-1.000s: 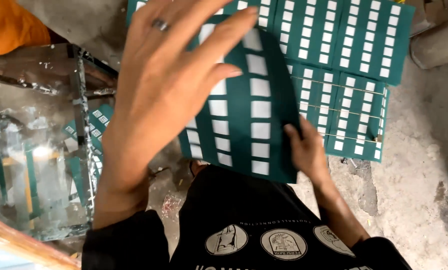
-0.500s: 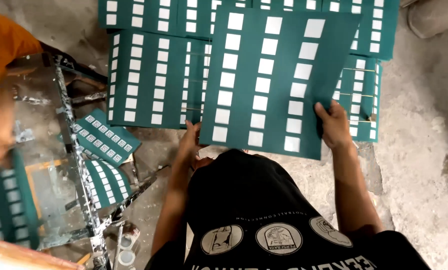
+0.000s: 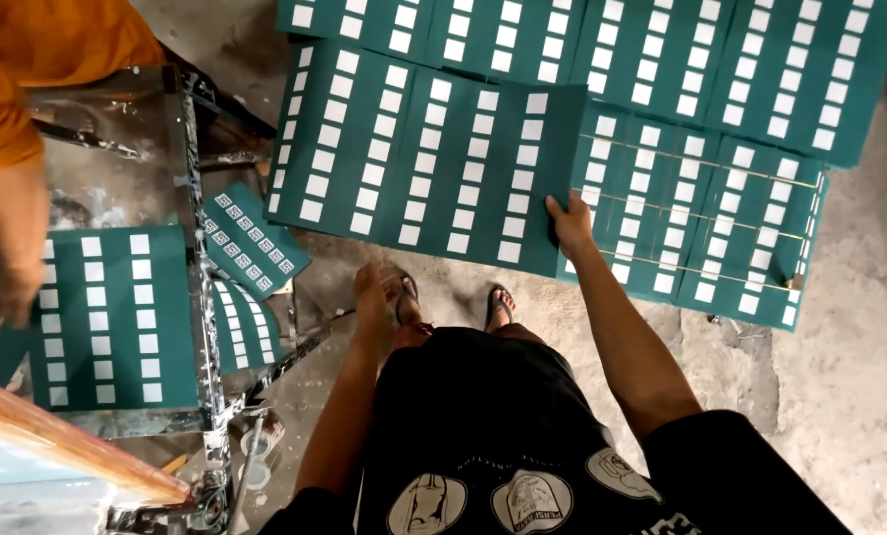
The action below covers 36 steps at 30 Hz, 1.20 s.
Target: The person stacks and organizes green printed sheets as they are produced by a screen printing machine.
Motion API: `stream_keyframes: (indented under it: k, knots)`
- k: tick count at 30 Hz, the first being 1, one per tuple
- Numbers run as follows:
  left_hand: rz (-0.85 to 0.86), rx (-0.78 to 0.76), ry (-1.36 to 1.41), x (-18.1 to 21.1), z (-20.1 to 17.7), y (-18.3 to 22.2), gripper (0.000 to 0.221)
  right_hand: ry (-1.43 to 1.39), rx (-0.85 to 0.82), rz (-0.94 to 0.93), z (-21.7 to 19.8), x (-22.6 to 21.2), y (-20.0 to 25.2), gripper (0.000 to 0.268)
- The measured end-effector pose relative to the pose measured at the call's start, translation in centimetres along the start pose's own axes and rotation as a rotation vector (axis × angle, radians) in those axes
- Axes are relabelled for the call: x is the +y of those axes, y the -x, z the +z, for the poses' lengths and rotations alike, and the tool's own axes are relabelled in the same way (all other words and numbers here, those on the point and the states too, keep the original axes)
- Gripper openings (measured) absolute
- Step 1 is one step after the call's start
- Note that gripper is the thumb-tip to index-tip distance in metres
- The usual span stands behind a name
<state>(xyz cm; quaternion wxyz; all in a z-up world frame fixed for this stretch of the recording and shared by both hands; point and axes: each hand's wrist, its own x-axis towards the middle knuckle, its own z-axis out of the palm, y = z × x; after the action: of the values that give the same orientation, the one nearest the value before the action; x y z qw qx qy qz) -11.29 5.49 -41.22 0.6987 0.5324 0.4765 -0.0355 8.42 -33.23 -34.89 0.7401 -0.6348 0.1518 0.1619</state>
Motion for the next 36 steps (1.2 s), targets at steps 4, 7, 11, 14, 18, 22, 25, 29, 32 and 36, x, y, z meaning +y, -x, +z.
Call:
stream_keyframes:
  k: [4,7,11,14,18,22,25,29,32,36]
  knots:
    - [0.085,-0.097,-0.065,0.9,0.3,-1.0,0.052,0.438,0.126,0.107,1.2,-3.0,2.1,0.048]
    - [0.053,-0.085,0.017,-0.5,0.9,-4.5,0.05,0.362,0.082,0.003,-0.8,-0.7,4.5,0.062]
    - [0.049,-0.107,0.042,2.3,2.3,-3.0,0.048,0.329,0.13,-0.001,-1.1,1.1,8.6,0.069]
    - [-0.055,-0.086,-0.074,5.3,3.2,0.0,0.044,0.414,0.13,-0.019,-1.3,3.3,11.0,0.06]
    - [-0.025,-0.055,-0.035,4.4,3.5,-0.5,0.038,0.177,0.119,0.081,-0.2,3.5,12.7,0.048]
    - [0.011,-0.023,-0.089,3.6,3.9,-0.8,0.032,0.166,0.174,0.103,0.0,4.6,12.7,0.041]
    - [0.027,-0.055,-0.011,3.0,3.6,-1.5,0.031,0.094,0.199,0.051,-0.7,7.4,11.6,0.034]
    - [0.05,-0.057,-0.035,0.5,3.3,-7.1,0.031,0.12,0.2,0.028,-0.8,7.7,9.6,0.028]
    - [0.026,-0.065,-0.005,1.0,2.1,-5.0,0.034,0.128,0.185,0.112,-0.4,8.0,11.6,0.026]
    - [-0.002,-0.039,-0.044,3.0,2.8,-3.4,0.04,0.143,0.148,0.075,0.2,6.5,11.6,0.025]
